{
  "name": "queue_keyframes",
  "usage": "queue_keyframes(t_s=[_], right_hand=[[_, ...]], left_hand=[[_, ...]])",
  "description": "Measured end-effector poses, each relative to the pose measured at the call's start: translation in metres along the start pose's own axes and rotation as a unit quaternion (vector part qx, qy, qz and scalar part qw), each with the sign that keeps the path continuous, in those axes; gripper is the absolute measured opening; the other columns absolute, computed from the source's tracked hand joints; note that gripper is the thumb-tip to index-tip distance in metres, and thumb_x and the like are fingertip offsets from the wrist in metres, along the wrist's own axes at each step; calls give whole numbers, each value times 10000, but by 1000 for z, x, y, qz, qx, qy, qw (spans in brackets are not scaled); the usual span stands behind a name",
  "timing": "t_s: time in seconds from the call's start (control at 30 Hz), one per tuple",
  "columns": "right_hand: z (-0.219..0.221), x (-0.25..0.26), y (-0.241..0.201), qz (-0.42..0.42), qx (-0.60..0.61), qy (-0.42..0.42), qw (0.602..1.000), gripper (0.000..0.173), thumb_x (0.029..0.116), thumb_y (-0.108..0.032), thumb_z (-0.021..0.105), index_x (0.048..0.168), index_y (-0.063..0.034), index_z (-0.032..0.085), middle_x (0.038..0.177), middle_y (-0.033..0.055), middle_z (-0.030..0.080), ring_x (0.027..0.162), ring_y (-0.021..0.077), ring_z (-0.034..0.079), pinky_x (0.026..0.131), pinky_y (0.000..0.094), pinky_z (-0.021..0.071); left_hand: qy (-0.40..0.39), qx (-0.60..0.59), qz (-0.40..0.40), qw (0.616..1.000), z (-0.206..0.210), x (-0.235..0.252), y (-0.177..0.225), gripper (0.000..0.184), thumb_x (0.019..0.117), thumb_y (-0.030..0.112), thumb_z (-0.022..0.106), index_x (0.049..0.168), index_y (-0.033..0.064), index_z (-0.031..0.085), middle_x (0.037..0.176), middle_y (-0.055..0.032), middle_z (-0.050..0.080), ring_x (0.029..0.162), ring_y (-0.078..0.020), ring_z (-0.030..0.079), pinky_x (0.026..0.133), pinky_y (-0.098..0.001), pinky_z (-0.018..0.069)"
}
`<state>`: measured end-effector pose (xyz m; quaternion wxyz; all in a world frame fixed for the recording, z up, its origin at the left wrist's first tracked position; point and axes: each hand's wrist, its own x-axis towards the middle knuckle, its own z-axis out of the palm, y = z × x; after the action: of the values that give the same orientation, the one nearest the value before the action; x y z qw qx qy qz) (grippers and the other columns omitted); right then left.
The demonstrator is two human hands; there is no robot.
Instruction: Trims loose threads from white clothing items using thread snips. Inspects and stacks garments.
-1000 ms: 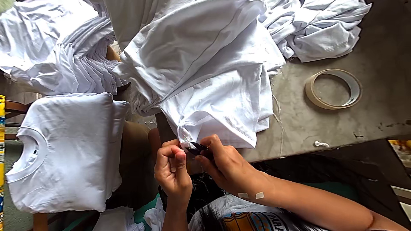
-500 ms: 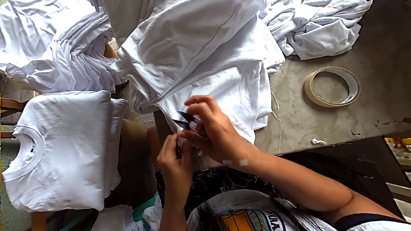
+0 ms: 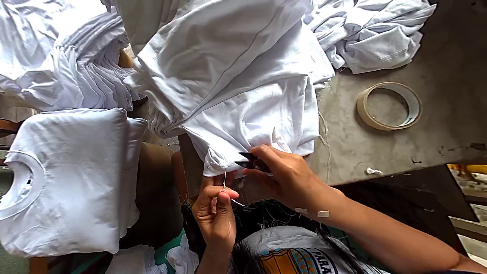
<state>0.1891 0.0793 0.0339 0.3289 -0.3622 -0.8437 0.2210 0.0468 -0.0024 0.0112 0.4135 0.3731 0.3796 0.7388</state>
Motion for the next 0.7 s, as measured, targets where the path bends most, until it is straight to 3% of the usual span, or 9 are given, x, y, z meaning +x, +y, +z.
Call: queue_keyframes(t_s=[0.23, 0.37, 0.6, 0.7], right_hand=[[8, 3, -2, -14, -28, 3, 1000, 268, 1004, -258, 567, 969, -24, 692, 720, 61, 578, 633, 160, 575, 566, 235, 470], [11, 3, 1, -45, -35, 11, 998, 244, 1027, -197, 545, 964, -28, 709, 690, 67, 568, 606, 179, 568, 549, 253, 457], [3, 4, 4, -61, -6, -20, 998, 281, 1039, -267, 534, 999, -45, 701, 722, 53, 576, 648, 152, 571, 580, 231, 459], [6, 5, 3, -66, -7, -9, 998, 265, 1045, -231, 530, 993, -43, 710, 700, 56, 573, 626, 158, 565, 560, 239, 446]], left_hand=[[-7, 45, 29, 999, -1, 2, 0, 175, 1020, 237, 609, 1030, 218, 782, 1279, 58, 694, 1244, -104, 624, 1083, -317, 502], [-16, 68, 39, 997, -2, 2, 1, 176, 1024, 244, 605, 1029, 219, 779, 1308, 64, 678, 1248, -98, 621, 1081, -306, 505], [-33, 84, 44, 995, -3, 2, 5, 168, 1023, 248, 611, 1009, 215, 775, 1392, 47, 634, 1285, -109, 601, 1087, -297, 500], [-37, 97, 46, 994, -3, 2, 4, 165, 1023, 254, 614, 1003, 224, 774, 1395, 51, 631, 1292, -111, 596, 1093, -311, 499]])
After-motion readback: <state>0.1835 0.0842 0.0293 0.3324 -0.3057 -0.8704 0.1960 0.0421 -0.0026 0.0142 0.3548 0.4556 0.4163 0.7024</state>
